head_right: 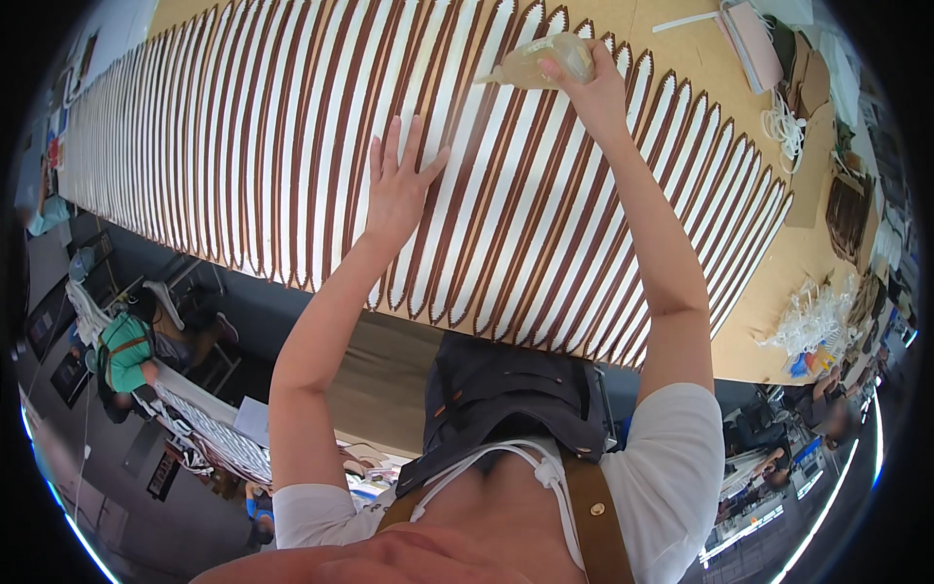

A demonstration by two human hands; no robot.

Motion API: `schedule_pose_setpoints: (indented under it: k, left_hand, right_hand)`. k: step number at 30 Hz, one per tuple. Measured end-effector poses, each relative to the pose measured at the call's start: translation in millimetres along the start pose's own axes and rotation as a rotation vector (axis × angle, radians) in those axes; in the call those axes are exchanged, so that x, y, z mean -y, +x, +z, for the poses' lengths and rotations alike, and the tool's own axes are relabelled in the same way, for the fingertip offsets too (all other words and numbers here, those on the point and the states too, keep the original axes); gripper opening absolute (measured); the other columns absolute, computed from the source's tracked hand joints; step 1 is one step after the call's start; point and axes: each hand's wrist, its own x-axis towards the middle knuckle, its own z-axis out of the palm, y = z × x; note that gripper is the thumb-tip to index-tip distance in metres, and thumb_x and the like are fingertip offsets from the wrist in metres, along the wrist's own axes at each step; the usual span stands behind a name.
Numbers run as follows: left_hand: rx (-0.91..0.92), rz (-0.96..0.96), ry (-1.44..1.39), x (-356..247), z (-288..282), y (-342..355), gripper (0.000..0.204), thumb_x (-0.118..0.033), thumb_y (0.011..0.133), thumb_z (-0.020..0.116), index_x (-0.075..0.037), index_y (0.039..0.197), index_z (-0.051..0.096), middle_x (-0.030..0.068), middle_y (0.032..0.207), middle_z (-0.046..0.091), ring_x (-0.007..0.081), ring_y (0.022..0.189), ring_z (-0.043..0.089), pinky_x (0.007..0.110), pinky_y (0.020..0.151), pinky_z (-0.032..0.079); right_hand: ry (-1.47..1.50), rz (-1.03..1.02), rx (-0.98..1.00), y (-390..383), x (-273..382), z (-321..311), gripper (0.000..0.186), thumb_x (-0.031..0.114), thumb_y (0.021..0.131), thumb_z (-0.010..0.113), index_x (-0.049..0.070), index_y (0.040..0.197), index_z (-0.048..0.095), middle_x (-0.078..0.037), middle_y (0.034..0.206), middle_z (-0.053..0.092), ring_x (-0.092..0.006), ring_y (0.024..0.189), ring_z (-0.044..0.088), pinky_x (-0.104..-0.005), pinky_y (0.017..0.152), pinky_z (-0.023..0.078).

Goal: Applying a substance, likely dye or edge finisher, to a long row of leather strips using a squeeze bottle.

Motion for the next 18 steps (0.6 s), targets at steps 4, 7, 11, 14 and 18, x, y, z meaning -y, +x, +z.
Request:
schedule_pose_setpoints:
  k: [4, 7, 11, 14, 18]
  left_hand:
    - [0.010, -0.002, -0.008, -0.5, -0.4, 0.5, 0.069, 0.013, 0.081, 0.058, -0.025, 0.138, 0.067, 0.0190, 0.169, 0.024, 0.0439, 0.158, 0.015, 0.062, 0.125, 0.017]
    - [0.010, 0.000, -0.012, -0.9, -0.6, 1.4, 0.069, 0.013, 0.081, 0.057, -0.025, 0.138, 0.067, 0.0191, 0.169, 0.024, 0.0438, 0.158, 0.015, 0.062, 0.125, 0.016]
    - [0.013, 0.001, -0.002, -0.3, 0.0, 0.7, 0.069, 0.013, 0.081, 0.057, -0.025, 0.138, 0.067, 0.0192, 0.170, 0.023, 0.0438, 0.158, 0.015, 0.061, 0.126, 0.016]
    - [0.006, -0.004, -0.012, -0.1, 1.8, 0.4, 0.066, 0.011, 0.081, 0.058, -0.024, 0.137, 0.067, 0.0191, 0.169, 0.024, 0.0439, 0.158, 0.016, 0.061, 0.125, 0.017]
    - [0.000, 0.003, 0.024, -1.2, 3.7, 1.4, 0.056, 0.002, 0.086, 0.066, -0.024, 0.135, 0.068, 0.0185, 0.169, 0.025, 0.0434, 0.157, 0.017, 0.061, 0.125, 0.018]
  right_hand:
    - [0.063, 0.001, 0.046, -8.3, -1.4, 2.0, 0.067, 0.049, 0.083, 0.085, 0.002, 0.124, 0.061, -0.009, 0.109, 0.069, -0.0166, 0.100, 0.066, -0.0316, 0.089, 0.053]
    - [0.147, -0.020, -0.001, 2.7, -13.2, -1.4, 0.066, 0.048, 0.084, 0.085, 0.003, 0.125, 0.060, -0.008, 0.111, 0.068, -0.0153, 0.101, 0.064, -0.0311, 0.089, 0.052]
    - [0.290, -0.026, -0.188, 23.0, -18.7, -3.4, 0.065, 0.047, 0.086, 0.084, 0.002, 0.125, 0.059, -0.008, 0.112, 0.068, -0.0134, 0.102, 0.063, -0.0306, 0.089, 0.052]
    - [0.266, -0.051, -0.280, 33.9, -20.6, -4.1, 0.068, 0.050, 0.085, 0.085, 0.001, 0.124, 0.060, -0.009, 0.109, 0.069, -0.0140, 0.099, 0.064, -0.0317, 0.087, 0.053]
    - [0.216, -0.092, -0.367, 51.8, -26.4, -9.4, 0.064, 0.042, 0.089, 0.083, -0.003, 0.126, 0.057, -0.009, 0.112, 0.066, -0.0147, 0.103, 0.063, -0.0284, 0.091, 0.051]
